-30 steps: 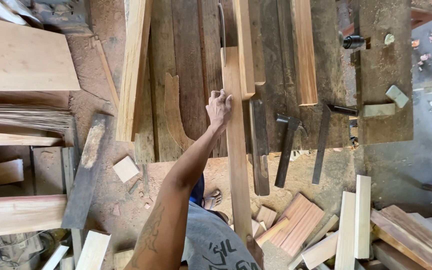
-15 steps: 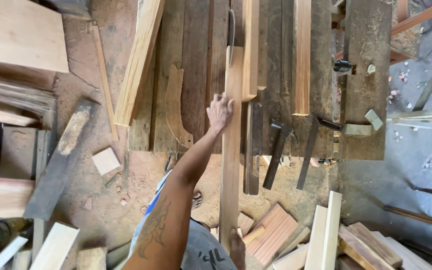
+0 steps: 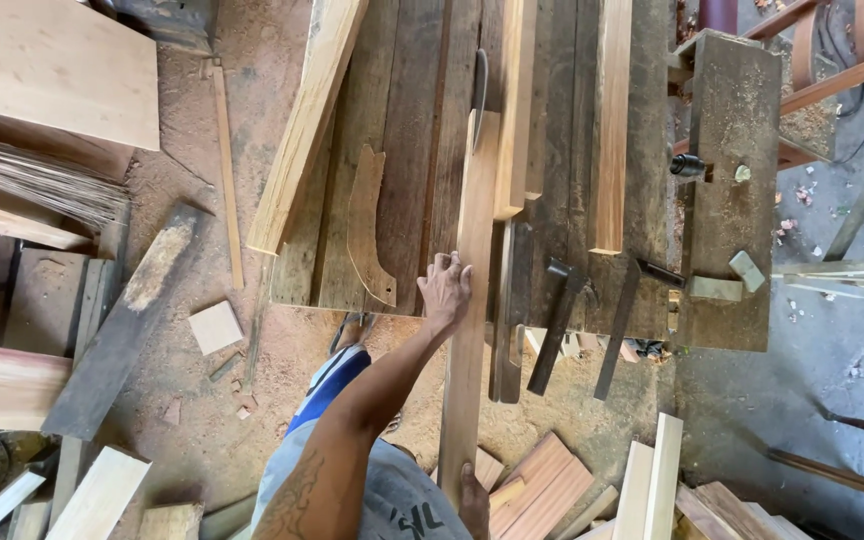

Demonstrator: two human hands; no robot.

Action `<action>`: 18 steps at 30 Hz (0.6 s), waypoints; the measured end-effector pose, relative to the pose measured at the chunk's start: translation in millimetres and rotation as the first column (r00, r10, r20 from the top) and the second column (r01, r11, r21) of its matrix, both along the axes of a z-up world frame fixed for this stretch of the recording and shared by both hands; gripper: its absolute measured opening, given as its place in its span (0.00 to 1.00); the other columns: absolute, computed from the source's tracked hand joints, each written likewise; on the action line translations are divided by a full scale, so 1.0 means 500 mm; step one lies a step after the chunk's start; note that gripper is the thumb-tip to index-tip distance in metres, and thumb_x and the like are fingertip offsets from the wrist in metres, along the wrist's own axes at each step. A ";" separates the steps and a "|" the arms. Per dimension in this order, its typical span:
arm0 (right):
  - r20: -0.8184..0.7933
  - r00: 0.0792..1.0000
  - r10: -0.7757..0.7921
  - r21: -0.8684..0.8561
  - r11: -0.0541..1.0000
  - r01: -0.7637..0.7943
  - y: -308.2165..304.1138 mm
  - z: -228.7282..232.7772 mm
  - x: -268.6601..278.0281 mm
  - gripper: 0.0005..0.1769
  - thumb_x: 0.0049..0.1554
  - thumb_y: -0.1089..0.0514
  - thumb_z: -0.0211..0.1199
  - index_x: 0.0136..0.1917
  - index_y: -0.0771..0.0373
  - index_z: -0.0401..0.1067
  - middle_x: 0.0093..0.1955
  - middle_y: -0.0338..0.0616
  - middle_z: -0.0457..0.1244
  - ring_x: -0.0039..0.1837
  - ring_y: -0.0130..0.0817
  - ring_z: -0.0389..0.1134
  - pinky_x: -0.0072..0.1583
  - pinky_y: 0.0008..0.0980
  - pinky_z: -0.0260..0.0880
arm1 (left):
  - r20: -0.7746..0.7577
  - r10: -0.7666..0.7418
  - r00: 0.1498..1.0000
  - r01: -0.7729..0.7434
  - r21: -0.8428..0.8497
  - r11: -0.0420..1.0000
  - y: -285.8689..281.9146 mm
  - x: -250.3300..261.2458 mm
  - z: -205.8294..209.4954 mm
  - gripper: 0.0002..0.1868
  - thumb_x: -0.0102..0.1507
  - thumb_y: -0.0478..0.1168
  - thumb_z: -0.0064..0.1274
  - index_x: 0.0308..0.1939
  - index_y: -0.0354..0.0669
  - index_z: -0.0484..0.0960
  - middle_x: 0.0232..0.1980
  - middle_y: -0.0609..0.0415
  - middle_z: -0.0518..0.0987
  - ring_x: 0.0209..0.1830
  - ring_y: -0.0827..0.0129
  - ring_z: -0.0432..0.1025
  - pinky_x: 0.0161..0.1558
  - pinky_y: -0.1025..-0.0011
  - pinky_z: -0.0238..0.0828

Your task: The recorder uses various tools including a circular saw, hammer, and square to measure and cut wooden planks on a workbench.

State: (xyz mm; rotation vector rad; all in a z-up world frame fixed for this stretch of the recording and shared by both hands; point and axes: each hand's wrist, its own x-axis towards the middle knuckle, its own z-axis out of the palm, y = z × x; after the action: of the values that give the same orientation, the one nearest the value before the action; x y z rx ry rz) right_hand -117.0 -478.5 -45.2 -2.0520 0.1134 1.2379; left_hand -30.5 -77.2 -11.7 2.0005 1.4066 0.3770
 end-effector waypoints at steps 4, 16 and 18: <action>0.018 1.000 0.020 0.037 0.999 -0.021 0.019 0.005 0.007 0.46 0.58 0.26 0.48 0.58 0.73 0.76 0.47 0.57 0.73 0.49 0.44 0.75 0.51 0.36 0.74 | 0.017 -0.011 1.000 0.011 0.000 1.000 0.015 0.007 -0.009 0.27 0.74 0.54 0.36 0.68 0.42 0.73 0.52 0.49 0.71 0.42 0.64 0.65 0.44 0.62 0.58; 0.019 0.998 0.056 0.019 0.998 -0.056 0.058 -0.015 0.041 0.47 0.59 0.26 0.46 0.60 0.74 0.75 0.50 0.59 0.73 0.53 0.45 0.75 0.54 0.35 0.74 | 0.010 -0.015 1.000 0.015 0.011 1.000 0.062 0.026 0.023 0.26 0.74 0.54 0.37 0.67 0.39 0.74 0.53 0.49 0.71 0.45 0.63 0.67 0.45 0.60 0.58; 0.014 0.999 0.042 0.012 0.999 -0.043 0.072 -0.007 0.047 0.47 0.59 0.26 0.47 0.60 0.74 0.75 0.50 0.60 0.73 0.53 0.46 0.75 0.54 0.36 0.74 | 0.017 -0.005 1.000 0.005 0.023 1.000 0.068 0.028 0.032 0.26 0.73 0.53 0.38 0.66 0.40 0.74 0.54 0.48 0.72 0.48 0.62 0.67 0.47 0.58 0.58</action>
State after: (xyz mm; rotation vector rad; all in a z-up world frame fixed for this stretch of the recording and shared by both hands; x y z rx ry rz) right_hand -93.6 -442.3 -48.7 -2.0619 0.0560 1.2471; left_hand -16.6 -43.0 4.2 2.0147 1.3923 0.4090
